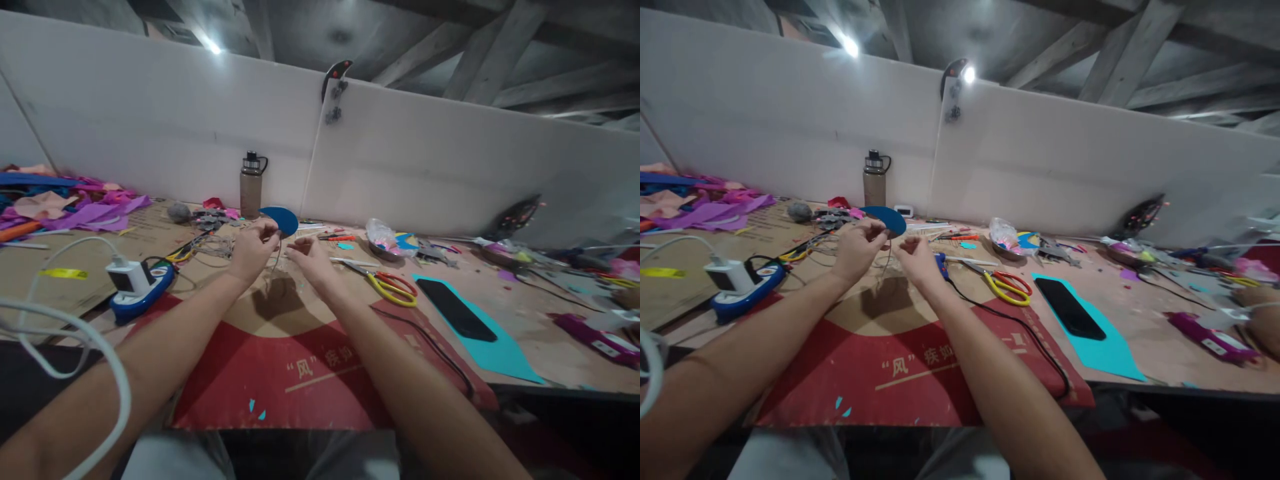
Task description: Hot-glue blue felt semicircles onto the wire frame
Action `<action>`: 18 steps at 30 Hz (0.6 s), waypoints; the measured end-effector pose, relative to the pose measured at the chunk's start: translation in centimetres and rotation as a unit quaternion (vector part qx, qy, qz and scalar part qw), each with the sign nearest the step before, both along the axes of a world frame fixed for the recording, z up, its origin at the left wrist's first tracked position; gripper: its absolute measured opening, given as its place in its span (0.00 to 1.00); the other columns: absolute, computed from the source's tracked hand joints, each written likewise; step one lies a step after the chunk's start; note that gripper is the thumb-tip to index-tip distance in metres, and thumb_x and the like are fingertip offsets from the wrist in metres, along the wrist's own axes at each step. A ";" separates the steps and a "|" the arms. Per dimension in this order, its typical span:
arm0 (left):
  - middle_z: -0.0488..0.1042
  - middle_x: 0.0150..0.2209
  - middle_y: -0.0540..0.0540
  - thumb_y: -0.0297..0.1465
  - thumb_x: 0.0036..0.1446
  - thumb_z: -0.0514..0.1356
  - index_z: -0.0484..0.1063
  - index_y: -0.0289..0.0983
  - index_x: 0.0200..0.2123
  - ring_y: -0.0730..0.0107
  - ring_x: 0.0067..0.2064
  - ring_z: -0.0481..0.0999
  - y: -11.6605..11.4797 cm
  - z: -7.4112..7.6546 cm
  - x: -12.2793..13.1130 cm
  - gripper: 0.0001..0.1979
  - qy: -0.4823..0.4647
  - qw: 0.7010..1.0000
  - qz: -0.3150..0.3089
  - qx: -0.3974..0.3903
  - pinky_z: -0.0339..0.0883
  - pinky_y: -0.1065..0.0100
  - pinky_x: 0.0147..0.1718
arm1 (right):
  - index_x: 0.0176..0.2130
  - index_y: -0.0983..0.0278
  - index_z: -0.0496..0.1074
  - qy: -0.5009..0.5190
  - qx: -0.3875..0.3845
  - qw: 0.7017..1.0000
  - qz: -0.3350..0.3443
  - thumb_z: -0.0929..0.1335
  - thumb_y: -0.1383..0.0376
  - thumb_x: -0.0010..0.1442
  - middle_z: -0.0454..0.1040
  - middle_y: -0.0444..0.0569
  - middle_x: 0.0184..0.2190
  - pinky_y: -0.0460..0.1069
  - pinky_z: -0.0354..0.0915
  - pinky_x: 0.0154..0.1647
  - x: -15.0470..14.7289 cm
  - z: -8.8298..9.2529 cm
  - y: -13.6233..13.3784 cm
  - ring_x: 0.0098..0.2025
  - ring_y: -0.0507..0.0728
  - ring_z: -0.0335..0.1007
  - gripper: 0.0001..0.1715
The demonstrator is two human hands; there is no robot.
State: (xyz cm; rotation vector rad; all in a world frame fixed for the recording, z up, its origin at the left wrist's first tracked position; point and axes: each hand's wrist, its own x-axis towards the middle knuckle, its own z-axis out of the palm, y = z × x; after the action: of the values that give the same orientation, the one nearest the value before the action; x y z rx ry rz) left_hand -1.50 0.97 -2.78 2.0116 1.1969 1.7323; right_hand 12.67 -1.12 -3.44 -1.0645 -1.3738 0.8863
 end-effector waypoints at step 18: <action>0.69 0.27 0.49 0.28 0.45 0.62 0.67 0.32 0.26 0.74 0.29 0.73 -0.5 0.7 1.7 0.06 -0.322 0.908 -0.170 -0.208 0.74 0.66 0.30 | 0.27 0.64 0.67 0.020 0.114 0.990 -0.078 0.66 0.60 0.51 0.63 0.40 0.21 0.46 0.55 0.28 0.4 0.0 0.8 0.25 0.49 0.55 0.09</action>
State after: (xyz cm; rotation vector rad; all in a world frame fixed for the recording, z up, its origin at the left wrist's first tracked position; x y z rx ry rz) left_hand 0.16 0.42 -2.11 1.1680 0.8290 1.5946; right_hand 13.05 -0.34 -3.44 -0.9576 -1.3054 0.6161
